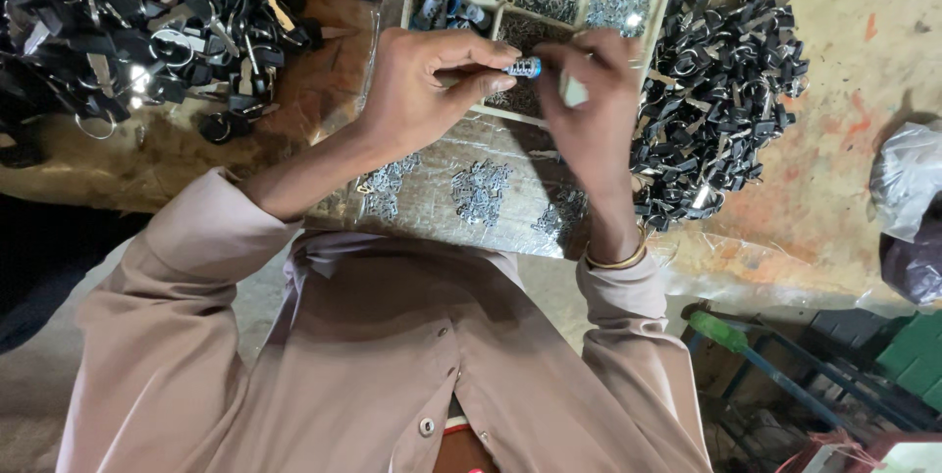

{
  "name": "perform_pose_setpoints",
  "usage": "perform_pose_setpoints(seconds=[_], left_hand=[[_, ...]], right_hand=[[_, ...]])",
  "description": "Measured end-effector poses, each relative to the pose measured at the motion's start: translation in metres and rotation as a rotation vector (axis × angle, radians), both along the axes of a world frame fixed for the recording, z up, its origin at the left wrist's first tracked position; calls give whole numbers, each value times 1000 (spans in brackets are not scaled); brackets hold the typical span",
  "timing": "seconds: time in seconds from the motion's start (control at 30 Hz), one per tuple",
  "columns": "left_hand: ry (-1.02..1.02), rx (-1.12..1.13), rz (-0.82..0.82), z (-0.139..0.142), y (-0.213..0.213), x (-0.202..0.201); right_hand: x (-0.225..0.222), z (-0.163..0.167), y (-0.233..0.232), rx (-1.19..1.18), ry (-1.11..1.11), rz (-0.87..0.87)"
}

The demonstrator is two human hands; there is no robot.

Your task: The person assembles padlock cylinders at a workbench. They pick small metal pin tumblers and springs from a compartment tray, insert them one at a time into the lock body held in their hands, and press them into place, repeating the process across the cylinder chambers.

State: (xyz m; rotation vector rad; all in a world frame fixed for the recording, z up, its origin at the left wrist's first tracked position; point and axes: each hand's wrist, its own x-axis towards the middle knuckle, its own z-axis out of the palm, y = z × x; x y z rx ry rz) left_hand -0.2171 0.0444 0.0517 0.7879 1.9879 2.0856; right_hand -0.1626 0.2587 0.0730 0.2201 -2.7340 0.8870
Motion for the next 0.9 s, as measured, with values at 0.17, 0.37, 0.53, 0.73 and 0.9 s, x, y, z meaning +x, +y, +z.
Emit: perform_pose_setpoints(seconds=[0.17,0.37,0.53,0.73,0.9], left_hand=[[-40,10,-1,0,0,-1],[3,-34,14,2,2,-2],[76,-84,18,2,3,-4],[56,-62,14,2,2,-2],[66,-68,21,1,2,-2]], right_hand=[[-2,8,0,86,-32,17],[-3,17,5,-48,-56,77],[-1,17,6,-328,-105,106],[1,22,5,-297,-104,112],[1,30,1,-136,-86,130]])
